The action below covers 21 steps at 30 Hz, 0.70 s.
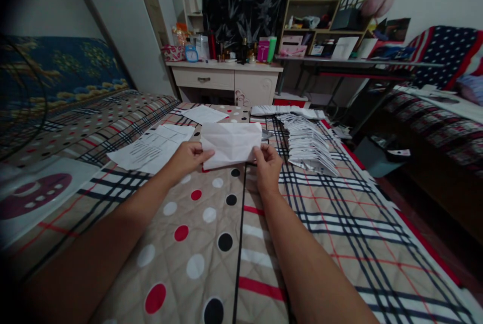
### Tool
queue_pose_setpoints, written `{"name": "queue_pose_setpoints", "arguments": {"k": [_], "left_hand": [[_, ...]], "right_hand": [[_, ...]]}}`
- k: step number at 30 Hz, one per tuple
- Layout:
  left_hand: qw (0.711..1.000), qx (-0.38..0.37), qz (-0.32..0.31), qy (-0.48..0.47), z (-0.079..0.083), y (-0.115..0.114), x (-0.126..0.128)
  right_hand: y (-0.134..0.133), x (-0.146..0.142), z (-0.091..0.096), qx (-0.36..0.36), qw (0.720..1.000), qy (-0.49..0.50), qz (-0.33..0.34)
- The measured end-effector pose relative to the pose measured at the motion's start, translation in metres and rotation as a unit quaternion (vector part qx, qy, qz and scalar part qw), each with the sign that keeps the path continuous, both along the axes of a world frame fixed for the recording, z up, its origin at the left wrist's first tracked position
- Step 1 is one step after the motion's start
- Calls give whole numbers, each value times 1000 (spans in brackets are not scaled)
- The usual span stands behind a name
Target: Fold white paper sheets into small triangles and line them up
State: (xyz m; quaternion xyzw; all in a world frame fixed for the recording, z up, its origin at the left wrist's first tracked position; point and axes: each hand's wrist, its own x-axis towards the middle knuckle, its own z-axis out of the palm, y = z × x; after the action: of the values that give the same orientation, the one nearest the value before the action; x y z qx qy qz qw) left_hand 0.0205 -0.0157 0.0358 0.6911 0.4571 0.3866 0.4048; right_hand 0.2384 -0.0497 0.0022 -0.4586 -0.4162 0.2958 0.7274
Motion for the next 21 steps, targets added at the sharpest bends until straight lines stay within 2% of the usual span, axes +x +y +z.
{"name": "queue_pose_setpoints", "arguments": {"k": [4, 9, 13, 16, 21], "left_hand": [[987, -67, 36, -145, 6, -3, 1], [977, -76, 51, -193, 8, -3, 0], [981, 23, 61, -181, 7, 1, -1], [980, 116, 54, -150, 12, 0, -2], [956, 274, 47, -93, 20, -5, -3]], "right_hand": [[-1, 1, 1, -3, 999, -31, 8], [-2, -1, 4, -11, 998, -51, 26], [-1, -2, 2, 10, 998, -46, 39], [1, 0, -2, 39, 997, -70, 22], [4, 4, -7, 74, 995, -61, 9]]}}
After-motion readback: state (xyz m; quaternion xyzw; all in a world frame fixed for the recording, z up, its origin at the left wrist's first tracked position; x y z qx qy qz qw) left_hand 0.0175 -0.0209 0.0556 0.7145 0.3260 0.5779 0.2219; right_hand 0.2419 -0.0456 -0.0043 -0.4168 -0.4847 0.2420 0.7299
